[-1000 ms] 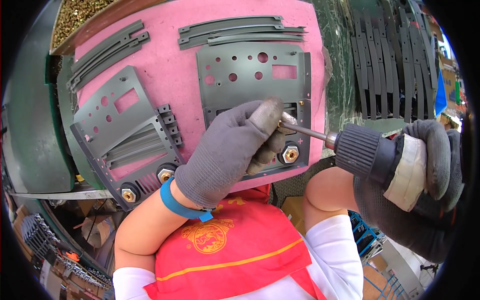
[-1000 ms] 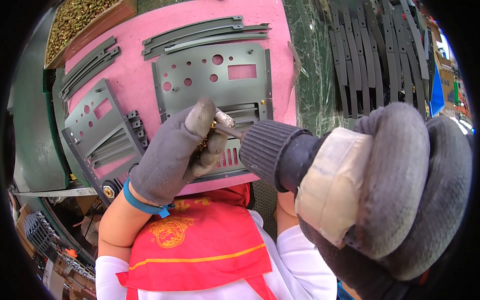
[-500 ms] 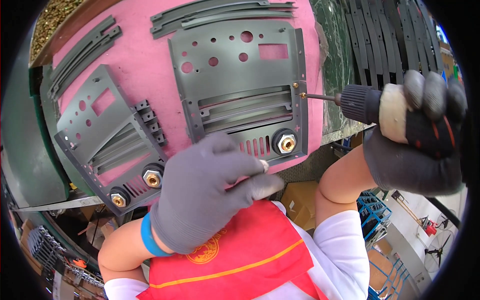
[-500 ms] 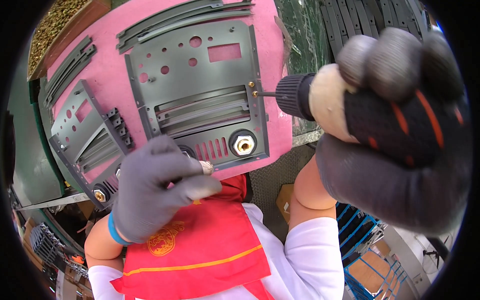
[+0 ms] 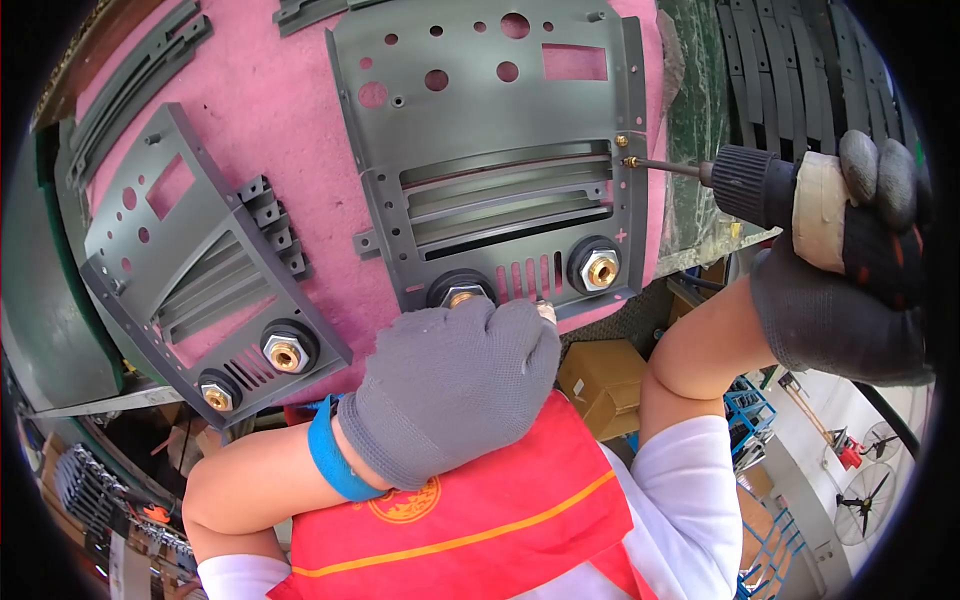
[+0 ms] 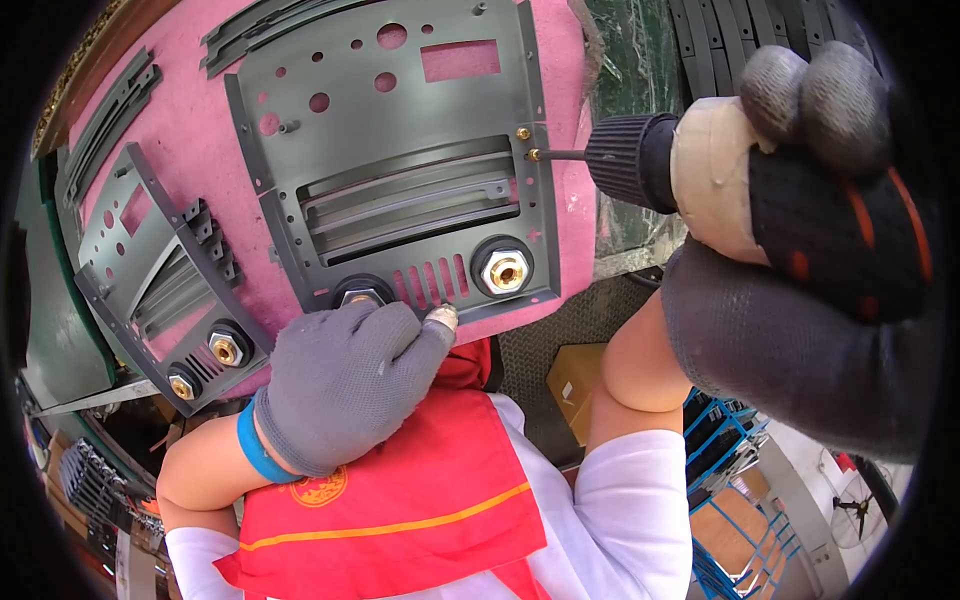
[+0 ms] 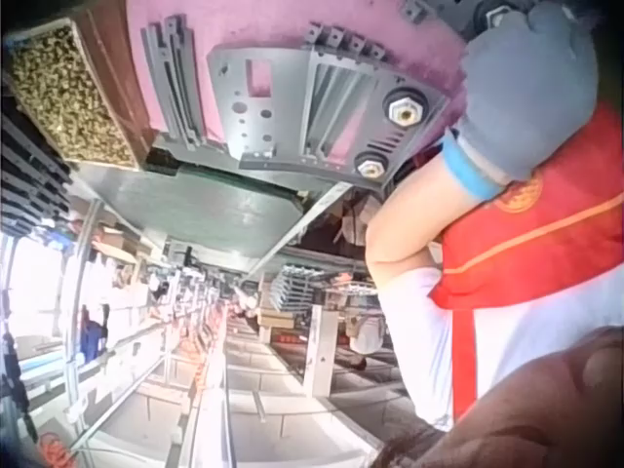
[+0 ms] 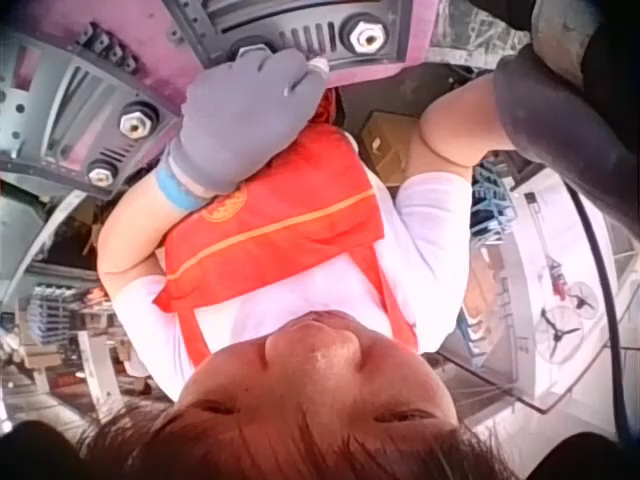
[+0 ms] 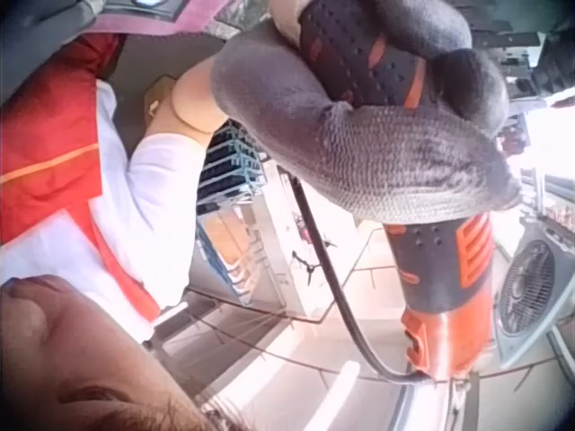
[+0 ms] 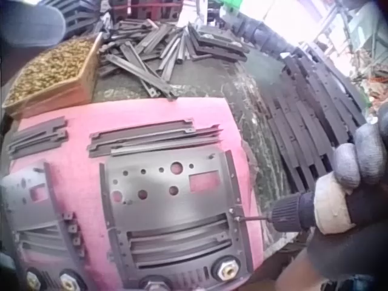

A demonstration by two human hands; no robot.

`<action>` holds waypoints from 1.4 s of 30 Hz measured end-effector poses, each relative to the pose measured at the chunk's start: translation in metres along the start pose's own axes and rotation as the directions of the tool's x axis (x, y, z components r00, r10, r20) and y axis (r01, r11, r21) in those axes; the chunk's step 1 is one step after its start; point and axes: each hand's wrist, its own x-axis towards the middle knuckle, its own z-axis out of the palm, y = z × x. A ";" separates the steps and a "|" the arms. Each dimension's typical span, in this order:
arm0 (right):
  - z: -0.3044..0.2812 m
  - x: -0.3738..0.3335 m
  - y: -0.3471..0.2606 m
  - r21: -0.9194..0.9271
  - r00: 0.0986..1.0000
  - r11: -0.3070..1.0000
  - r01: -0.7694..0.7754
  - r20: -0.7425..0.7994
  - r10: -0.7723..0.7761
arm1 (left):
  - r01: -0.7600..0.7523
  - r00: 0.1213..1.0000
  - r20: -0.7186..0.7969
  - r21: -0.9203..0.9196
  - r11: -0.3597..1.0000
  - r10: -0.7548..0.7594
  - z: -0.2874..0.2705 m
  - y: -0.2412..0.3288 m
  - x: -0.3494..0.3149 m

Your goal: Assemble small metal brackets by organizing rails and using a power drill to fasten screws into metal plates.

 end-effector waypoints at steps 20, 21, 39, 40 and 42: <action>0.001 0.019 0.007 -0.043 0.999 0.999 -0.030 -0.020 0.029 | 0.002 1.000 0.000 -0.032 0.999 -0.002 0.004 0.000 -0.003; 0.001 0.020 0.007 -0.042 0.999 0.999 -0.029 -0.021 0.028 | -0.001 1.000 0.027 -0.012 1.000 0.001 0.004 0.001 -0.003; 0.003 0.010 0.007 -0.015 0.999 0.999 0.041 0.013 -0.041 | -0.010 0.998 0.062 0.024 1.000 0.009 0.005 0.006 -0.009; 0.005 0.009 0.007 -0.023 0.999 0.999 0.044 0.013 -0.043 | 0.004 0.997 0.071 0.020 1.000 -0.005 0.004 0.006 -0.009; 0.009 0.007 0.005 -0.040 0.999 0.998 0.043 0.011 -0.043 | 0.021 0.996 0.082 0.028 0.999 -0.023 0.004 0.006 -0.008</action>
